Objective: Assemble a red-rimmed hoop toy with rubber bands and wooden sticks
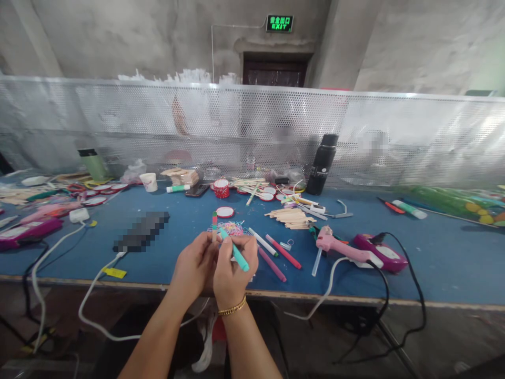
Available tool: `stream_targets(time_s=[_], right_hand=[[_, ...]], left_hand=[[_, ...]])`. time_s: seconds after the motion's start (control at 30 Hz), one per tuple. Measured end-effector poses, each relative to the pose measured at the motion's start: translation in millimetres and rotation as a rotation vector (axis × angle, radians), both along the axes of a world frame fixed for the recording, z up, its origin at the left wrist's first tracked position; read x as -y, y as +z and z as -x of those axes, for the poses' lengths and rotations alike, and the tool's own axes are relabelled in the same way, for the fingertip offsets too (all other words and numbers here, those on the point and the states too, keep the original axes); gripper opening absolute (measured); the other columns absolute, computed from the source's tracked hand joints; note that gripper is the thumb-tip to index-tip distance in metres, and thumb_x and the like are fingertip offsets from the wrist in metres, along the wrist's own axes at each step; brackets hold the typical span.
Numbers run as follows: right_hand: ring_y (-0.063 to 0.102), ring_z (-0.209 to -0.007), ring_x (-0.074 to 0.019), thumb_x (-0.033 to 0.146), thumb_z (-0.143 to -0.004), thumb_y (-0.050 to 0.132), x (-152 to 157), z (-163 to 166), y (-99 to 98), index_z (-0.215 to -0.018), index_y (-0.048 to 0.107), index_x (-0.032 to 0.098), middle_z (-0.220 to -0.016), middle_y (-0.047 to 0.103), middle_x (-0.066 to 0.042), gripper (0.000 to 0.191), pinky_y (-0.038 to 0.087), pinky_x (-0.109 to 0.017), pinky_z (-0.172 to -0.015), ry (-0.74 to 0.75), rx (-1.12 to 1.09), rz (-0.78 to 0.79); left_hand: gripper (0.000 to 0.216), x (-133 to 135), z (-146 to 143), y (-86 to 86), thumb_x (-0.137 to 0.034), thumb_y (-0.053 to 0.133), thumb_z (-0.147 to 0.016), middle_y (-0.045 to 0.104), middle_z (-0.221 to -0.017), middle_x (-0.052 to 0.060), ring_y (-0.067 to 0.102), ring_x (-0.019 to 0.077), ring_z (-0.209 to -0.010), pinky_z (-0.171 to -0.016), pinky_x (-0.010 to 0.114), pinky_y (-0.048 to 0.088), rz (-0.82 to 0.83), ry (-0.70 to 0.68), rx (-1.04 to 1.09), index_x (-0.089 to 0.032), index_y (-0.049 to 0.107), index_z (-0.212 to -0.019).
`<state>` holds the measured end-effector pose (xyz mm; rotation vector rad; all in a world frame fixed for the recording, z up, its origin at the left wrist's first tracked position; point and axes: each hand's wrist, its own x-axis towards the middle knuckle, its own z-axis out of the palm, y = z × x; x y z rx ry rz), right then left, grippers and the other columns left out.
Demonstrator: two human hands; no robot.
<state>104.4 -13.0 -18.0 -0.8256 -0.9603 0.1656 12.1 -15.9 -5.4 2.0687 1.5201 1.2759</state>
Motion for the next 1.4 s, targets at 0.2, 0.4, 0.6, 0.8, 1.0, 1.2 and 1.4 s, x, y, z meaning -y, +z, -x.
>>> stream_targets(time_s=[0.2, 0.4, 0.6, 0.8, 1.0, 1.2, 1.4], right_hand=[[0.054, -0.068, -0.0126, 0.026, -0.093, 0.058, 0.2, -0.3, -1.1, -0.08, 0.056, 0.019, -0.075, 0.055, 0.003, 0.014, 0.046, -0.027, -0.065, 0.067, 0.071, -0.03], [0.054, -0.068, -0.0127, 0.025, -0.093, 0.058, -0.8, 0.2, -1.7, -0.08, 0.055, 0.02, -0.075, 0.055, 0.003, 0.015, 0.046, -0.026, -0.066, 0.017, 0.018, 0.001], [0.054, -0.067, -0.0124, 0.025, -0.093, 0.058, -1.1, 0.6, -2.4, -0.08, 0.057, 0.019, -0.075, 0.055, 0.002, 0.014, 0.046, -0.026, -0.065, 0.076, 0.058, -0.017], [0.054, -0.067, -0.0125, 0.024, -0.092, 0.058, -1.6, 0.3, -2.5, -0.08, 0.055, 0.02, -0.074, 0.055, 0.003, 0.014, 0.046, -0.026, -0.065, 0.019, 0.019, -0.015], [0.054, -0.066, -0.0123, 0.024, -0.092, 0.058, -1.0, -0.3, -1.5, -0.08, 0.055, 0.02, -0.073, 0.055, 0.003, 0.014, 0.046, -0.026, -0.064, 0.045, 0.056, -0.013], [0.053, -0.066, -0.0122, 0.024, -0.093, 0.059, -1.2, 0.5, -2.3, -0.08, 0.055, 0.02, -0.074, 0.054, 0.003, 0.014, 0.046, -0.026, -0.064, 0.033, 0.029, -0.023], [0.054, -0.067, -0.0125, 0.024, -0.093, 0.059, -1.3, 0.6, -1.7, -0.08, 0.056, 0.02, -0.074, 0.055, 0.003, 0.014, 0.046, -0.026, -0.065, 0.057, 0.058, -0.021]], left_hand=[[0.019, 2.9, -1.4, 2.4, -0.032, 0.042, -0.098, 0.058, -0.071, -0.002, 0.05, 0.0153, -0.064, -0.062, 0.025, 0.034, -0.011, 0.014, 0.002, -0.024, 0.051, -0.084], [0.019, 2.4, -1.0, 1.8, -0.032, 0.042, -0.099, 0.063, -0.077, 0.0, 0.056, 0.0164, -0.07, -0.067, 0.026, 0.037, 0.006, -0.004, 0.013, -0.023, 0.055, -0.09], [0.018, 2.8, -0.7, 2.0, -0.032, 0.041, -0.099, 0.06, -0.074, -0.001, 0.052, 0.0159, -0.066, -0.064, 0.026, 0.035, 0.009, 0.003, 0.014, -0.023, 0.053, -0.088], [0.018, 2.3, -0.7, 1.7, -0.033, 0.043, -0.099, 0.062, -0.075, 0.0, 0.054, 0.0166, -0.069, -0.067, 0.027, 0.035, 0.012, -0.009, 0.026, -0.023, 0.054, -0.089], [0.018, 1.8, -0.2, 1.4, -0.033, 0.042, -0.099, 0.061, -0.074, -0.001, 0.052, 0.0162, -0.066, -0.065, 0.027, 0.035, 0.01, -0.012, 0.026, -0.023, 0.052, -0.087], [0.018, 1.6, -0.4, 0.6, -0.033, 0.042, -0.099, 0.06, -0.075, -0.001, 0.053, 0.0165, -0.068, -0.065, 0.027, 0.034, 0.007, -0.009, 0.019, -0.023, 0.052, -0.088], [0.017, 3.3, -1.0, 1.8, -0.032, 0.042, -0.099, 0.06, -0.075, -0.001, 0.051, 0.0161, -0.067, -0.064, 0.026, 0.033, 0.007, -0.011, 0.023, -0.024, 0.052, -0.089]])
